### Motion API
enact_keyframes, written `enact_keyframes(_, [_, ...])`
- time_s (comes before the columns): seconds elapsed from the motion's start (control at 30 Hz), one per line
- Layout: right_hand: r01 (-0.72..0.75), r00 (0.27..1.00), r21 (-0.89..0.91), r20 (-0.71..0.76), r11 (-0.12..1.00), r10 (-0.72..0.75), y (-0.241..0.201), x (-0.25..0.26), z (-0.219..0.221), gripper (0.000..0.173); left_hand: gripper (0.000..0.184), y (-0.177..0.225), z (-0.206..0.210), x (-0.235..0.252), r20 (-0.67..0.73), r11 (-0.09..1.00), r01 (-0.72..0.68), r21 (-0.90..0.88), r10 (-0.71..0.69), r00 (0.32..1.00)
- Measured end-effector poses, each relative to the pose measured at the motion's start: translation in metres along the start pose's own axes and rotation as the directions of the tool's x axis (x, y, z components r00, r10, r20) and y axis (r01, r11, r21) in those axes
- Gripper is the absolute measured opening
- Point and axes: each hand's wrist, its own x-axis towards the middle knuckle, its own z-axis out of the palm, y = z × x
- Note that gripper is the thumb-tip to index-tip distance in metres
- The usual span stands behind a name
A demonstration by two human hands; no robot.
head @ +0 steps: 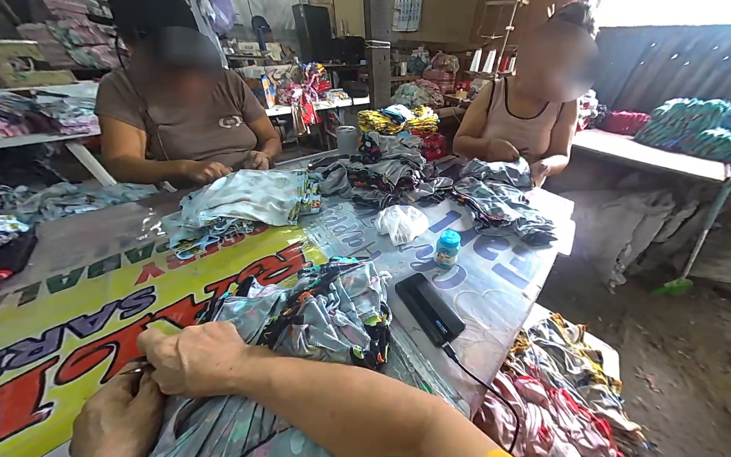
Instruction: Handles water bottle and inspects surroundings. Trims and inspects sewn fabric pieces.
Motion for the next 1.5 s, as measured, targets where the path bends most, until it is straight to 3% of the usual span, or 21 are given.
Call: enact_keyframes(1.5, [0.007, 1.000, -0.006, -0.004, 1.000, -0.007, 0.0001, 0.0010, 0.0015, 0.035, 0.033, 0.0000, 0.0001, -0.0002, 0.008, 1.000, -0.006, 0.011, 0.006, 1.000])
